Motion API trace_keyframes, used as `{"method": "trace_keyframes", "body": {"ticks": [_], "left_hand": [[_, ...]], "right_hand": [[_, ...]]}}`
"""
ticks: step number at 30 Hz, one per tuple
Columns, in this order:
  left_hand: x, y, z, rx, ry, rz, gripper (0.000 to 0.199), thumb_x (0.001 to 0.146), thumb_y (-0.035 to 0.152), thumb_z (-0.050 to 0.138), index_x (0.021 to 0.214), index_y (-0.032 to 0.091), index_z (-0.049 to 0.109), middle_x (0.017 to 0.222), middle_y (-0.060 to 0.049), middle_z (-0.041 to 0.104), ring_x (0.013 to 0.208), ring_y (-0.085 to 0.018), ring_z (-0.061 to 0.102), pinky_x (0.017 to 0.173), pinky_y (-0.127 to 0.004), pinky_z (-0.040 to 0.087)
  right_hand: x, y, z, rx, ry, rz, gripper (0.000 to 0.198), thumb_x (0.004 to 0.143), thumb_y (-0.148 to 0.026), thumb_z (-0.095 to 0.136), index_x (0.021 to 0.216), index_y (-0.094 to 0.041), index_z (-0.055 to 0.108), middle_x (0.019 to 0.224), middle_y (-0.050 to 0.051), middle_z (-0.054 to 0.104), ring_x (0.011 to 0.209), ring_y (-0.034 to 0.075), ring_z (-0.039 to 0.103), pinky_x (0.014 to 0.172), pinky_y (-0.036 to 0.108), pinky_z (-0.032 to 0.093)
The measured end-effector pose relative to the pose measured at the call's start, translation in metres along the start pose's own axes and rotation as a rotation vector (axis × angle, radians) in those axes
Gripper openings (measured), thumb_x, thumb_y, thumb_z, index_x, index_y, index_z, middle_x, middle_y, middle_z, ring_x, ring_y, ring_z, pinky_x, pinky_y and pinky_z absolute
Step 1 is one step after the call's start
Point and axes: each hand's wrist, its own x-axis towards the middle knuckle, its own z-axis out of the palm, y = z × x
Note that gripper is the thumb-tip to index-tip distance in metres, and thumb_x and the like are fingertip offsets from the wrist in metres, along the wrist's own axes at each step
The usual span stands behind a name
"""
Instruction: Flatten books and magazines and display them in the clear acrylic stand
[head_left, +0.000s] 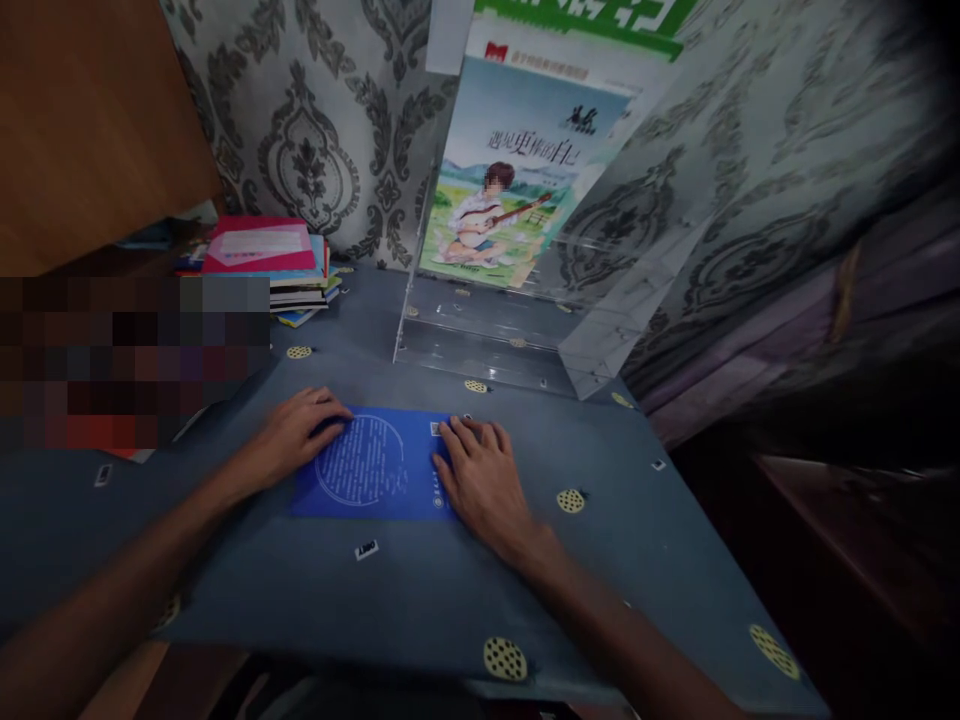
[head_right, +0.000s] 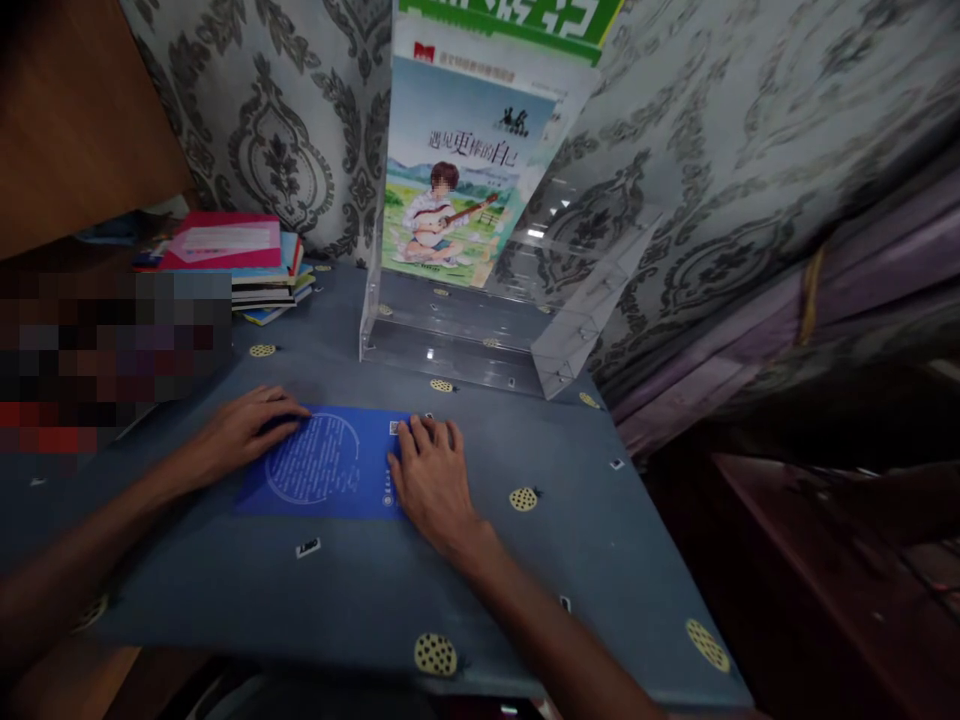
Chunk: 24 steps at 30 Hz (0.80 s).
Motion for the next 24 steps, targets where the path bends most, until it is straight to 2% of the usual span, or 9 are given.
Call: {"method": "trace_keyframes", "body": {"ticks": [2,5,8,12,14,17,19,24], "left_hand": [[0.001,-0.001,-0.004,-0.057,0.006,-0.032,0.034,0.097,0.035,0.042,0.118,0.023,0.066,0.107,-0.006,0.070,0.102,-0.023,0.063,0.096,-0.040,0.048],[0.001,-0.004,-0.008,-0.174,0.023,-0.086,0.040,0.097,0.031,0.037,0.130,0.021,0.057,0.108,-0.006,0.072,0.103,-0.021,0.066,0.097,-0.039,0.048],[0.000,-0.009,-0.009,-0.249,0.035,-0.098,0.040,0.097,0.031,0.036,0.131,0.020,0.055,0.107,-0.006,0.073,0.102,-0.020,0.067,0.097,-0.038,0.049],[0.001,-0.011,-0.009,-0.281,0.044,-0.106,0.039,0.097,0.030,0.037,0.129,0.019,0.056,0.107,-0.006,0.073,0.100,-0.019,0.067,0.094,-0.036,0.050],[0.001,-0.011,-0.009,-0.279,0.039,-0.108,0.038,0.097,0.029,0.038,0.128,0.019,0.056,0.107,-0.006,0.073,0.101,-0.019,0.067,0.094,-0.036,0.049],[0.001,-0.010,-0.010,-0.275,0.028,-0.114,0.037,0.097,0.026,0.038,0.128,0.019,0.057,0.107,-0.005,0.074,0.103,-0.018,0.067,0.097,-0.036,0.048],[0.001,-0.009,-0.011,-0.281,0.019,-0.117,0.036,0.097,0.025,0.039,0.127,0.018,0.057,0.107,-0.006,0.074,0.104,-0.019,0.066,0.098,-0.037,0.047],[0.001,-0.010,-0.011,-0.314,0.024,-0.107,0.035,0.096,0.029,0.041,0.125,0.016,0.057,0.105,-0.007,0.074,0.101,-0.019,0.067,0.095,-0.036,0.049]], "right_hand": [[0.005,-0.008,-0.001,0.050,-0.012,-0.050,0.039,0.100,-0.027,0.047,0.136,-0.013,0.058,0.137,0.018,0.062,0.130,0.037,0.049,0.111,0.061,0.034],[0.026,-0.032,0.003,0.154,-0.054,-0.219,0.037,0.101,-0.021,0.046,0.136,-0.017,0.057,0.142,0.015,0.059,0.135,0.034,0.047,0.112,0.059,0.036],[0.050,-0.057,0.011,0.256,-0.090,-0.411,0.034,0.100,-0.011,0.046,0.130,-0.020,0.059,0.144,0.011,0.058,0.138,0.028,0.044,0.111,0.053,0.040],[0.068,-0.076,0.019,0.313,-0.115,-0.549,0.029,0.100,-0.013,0.047,0.126,-0.018,0.060,0.135,0.011,0.064,0.132,0.026,0.048,0.106,0.047,0.044],[0.069,-0.079,0.021,0.336,-0.122,-0.609,0.029,0.101,-0.014,0.046,0.126,-0.019,0.059,0.130,0.009,0.067,0.129,0.025,0.049,0.105,0.046,0.044],[0.060,-0.078,0.020,0.390,-0.163,-0.689,0.032,0.100,-0.011,0.044,0.125,-0.024,0.060,0.137,0.003,0.064,0.130,0.022,0.049,0.107,0.044,0.042],[0.052,-0.077,0.016,0.431,-0.212,-0.730,0.039,0.097,-0.006,0.045,0.127,-0.027,0.060,0.142,-0.001,0.061,0.132,0.020,0.048,0.108,0.042,0.041],[0.029,-0.071,0.001,0.521,-0.317,-0.814,0.061,0.087,0.001,0.054,0.139,-0.029,0.054,0.142,-0.001,0.061,0.138,0.018,0.046,0.113,0.044,0.038]]}}
